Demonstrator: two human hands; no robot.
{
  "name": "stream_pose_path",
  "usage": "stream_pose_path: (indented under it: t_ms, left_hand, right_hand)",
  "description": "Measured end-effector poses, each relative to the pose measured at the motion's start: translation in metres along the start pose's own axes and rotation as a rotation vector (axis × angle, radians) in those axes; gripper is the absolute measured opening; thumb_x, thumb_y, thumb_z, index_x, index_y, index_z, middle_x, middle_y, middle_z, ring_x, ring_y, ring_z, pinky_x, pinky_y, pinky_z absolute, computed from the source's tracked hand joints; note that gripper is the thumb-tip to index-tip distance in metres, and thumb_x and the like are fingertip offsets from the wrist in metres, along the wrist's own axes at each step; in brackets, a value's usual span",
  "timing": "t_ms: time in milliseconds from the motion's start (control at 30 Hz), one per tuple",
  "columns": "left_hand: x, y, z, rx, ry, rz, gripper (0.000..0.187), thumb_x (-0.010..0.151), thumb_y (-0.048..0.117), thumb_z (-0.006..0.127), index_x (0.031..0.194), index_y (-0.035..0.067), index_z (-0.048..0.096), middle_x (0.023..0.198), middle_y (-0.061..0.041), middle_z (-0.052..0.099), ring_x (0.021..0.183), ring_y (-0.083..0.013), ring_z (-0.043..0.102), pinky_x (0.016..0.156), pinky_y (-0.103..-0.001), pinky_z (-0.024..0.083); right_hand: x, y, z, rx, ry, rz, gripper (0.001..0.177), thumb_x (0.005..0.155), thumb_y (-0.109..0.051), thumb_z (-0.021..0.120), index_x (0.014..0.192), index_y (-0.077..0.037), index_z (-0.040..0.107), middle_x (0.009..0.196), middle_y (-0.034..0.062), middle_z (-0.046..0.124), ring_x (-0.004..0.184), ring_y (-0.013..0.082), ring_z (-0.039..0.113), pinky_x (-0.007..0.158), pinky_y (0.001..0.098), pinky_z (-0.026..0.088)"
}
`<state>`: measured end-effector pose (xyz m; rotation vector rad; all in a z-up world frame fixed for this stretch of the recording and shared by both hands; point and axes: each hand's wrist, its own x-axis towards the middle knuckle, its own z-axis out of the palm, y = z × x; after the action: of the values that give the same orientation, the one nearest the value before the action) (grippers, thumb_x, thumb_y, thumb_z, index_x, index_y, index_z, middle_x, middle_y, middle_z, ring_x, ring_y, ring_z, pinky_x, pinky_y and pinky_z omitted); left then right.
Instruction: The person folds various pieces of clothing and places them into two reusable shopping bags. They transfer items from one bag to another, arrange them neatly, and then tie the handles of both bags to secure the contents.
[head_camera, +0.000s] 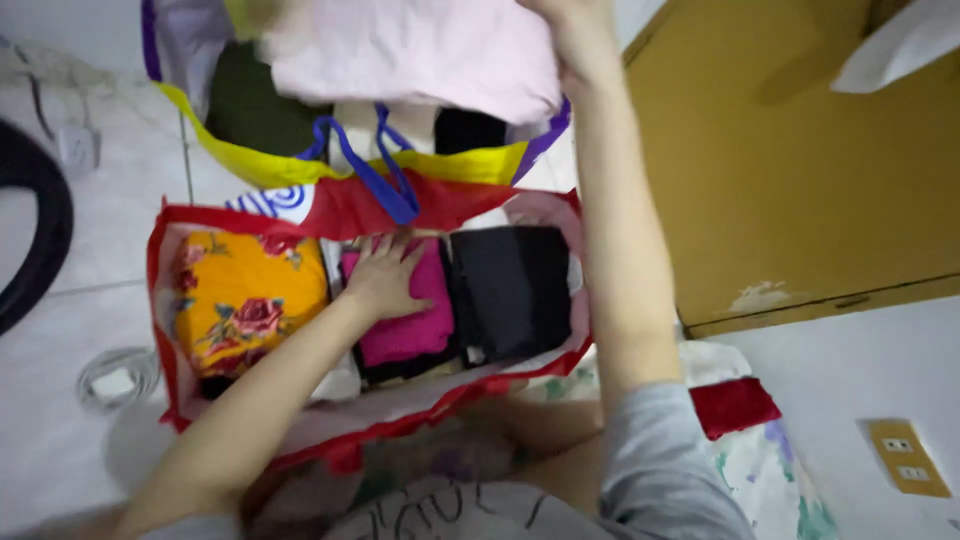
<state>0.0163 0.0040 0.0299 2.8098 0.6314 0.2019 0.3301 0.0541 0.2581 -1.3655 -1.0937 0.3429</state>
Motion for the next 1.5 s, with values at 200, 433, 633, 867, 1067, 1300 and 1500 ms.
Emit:
stream_pose_path:
  t_ms: [200, 433, 633, 867, 1067, 1300, 1500]
  left_hand:
    - [-0.033, 0.039, -0.206, -0.352, 0.08, -0.362, 0.063, 0.089, 0.057, 0.065, 0.116, 0.001, 0.071, 0.111, -0.024, 0.072, 0.102, -0.0373, 0.071, 0.09, -0.051, 0.057]
    - [0.011, 0.004, -0.18, -1.987, 0.184, 0.139, 0.129, 0.075, 0.083, 0.066, 0.166, 0.005, 0.02, 0.164, -0.027, 0.038, 0.145, -0.0375, 0.052, 0.115, -0.052, 0.051]
    - [-0.039, -0.002, -0.143, -2.051, 0.199, -0.021, 0.095, 0.081, 0.047, 0.076, 0.154, -0.003, 0.04, 0.149, -0.026, 0.054, 0.135, -0.0382, 0.059, 0.116, -0.051, 0.049]
    - [-0.092, -0.016, 0.001, -2.184, -0.037, -0.597, 0.058, 0.078, 0.013, 0.066, 0.13, -0.009, 0.054, 0.117, -0.023, 0.069, 0.109, -0.0364, 0.069, 0.099, -0.05, 0.056]
    - [-0.08, -0.023, 0.024, -1.663, 0.278, -0.777, 0.06, 0.076, 0.01, 0.062, 0.134, -0.003, 0.052, 0.124, -0.021, 0.066, 0.109, -0.0341, 0.068, 0.094, -0.047, 0.055]
    - [-0.067, -0.003, -0.058, -0.144, 0.575, -0.413, 0.063, 0.09, 0.006, 0.061, 0.15, -0.001, 0.044, 0.153, -0.026, 0.045, 0.139, -0.0428, 0.046, 0.114, -0.05, 0.041]
    - [0.012, -0.079, -0.032, 0.682, 0.415, -0.218, 0.062, 0.084, 0.021, 0.057, 0.146, 0.025, 0.054, 0.153, -0.017, 0.043, 0.13, -0.0395, 0.053, 0.1, -0.054, 0.048]
  right_hand:
    - [-0.094, -0.147, -0.031, 0.17, -0.103, -0.024, 0.047, 0.081, -0.008, 0.082, 0.121, 0.006, 0.062, 0.109, 0.0139, 0.074, 0.097, 0.0252, 0.076, 0.092, 0.0378, 0.063]
    - [-0.164, -0.159, 0.013, 0.273, -0.335, 0.037, 0.054, 0.084, -0.008, 0.082, 0.131, 0.007, 0.06, 0.12, 0.0166, 0.073, 0.107, 0.0266, 0.074, 0.099, 0.0388, 0.062]
    - [-0.219, -0.123, 0.013, 0.328, -0.364, 0.329, 0.062, 0.088, -0.011, 0.075, 0.143, 0.005, 0.052, 0.125, 0.017, 0.069, 0.111, 0.0242, 0.07, 0.099, 0.0378, 0.059]
    - [-0.295, 0.007, 0.014, 0.157, -0.413, 0.637, 0.068, 0.084, -0.019, 0.076, 0.144, -0.001, 0.048, 0.126, 0.0143, 0.069, 0.111, 0.0227, 0.069, 0.096, 0.0366, 0.056]
    - [-0.301, 0.076, 0.046, -0.402, -0.481, 0.226, 0.082, 0.086, -0.028, 0.077, 0.15, 0.006, 0.037, 0.129, 0.0238, 0.067, 0.12, 0.033, 0.066, 0.103, 0.0414, 0.051]
    - [-0.31, -0.004, 0.057, -1.117, -0.614, -0.051, 0.109, 0.076, -0.058, 0.083, 0.158, -0.013, 0.026, 0.161, 0.0277, 0.03, 0.144, 0.0516, 0.034, 0.108, 0.0638, 0.04]
    - [-0.317, 0.011, 0.076, -1.074, -0.858, -0.186, 0.133, 0.052, -0.075, 0.085, 0.161, -0.035, 0.02, 0.169, 0.0213, -0.001, 0.149, 0.0611, 0.005, 0.106, 0.085, 0.019]
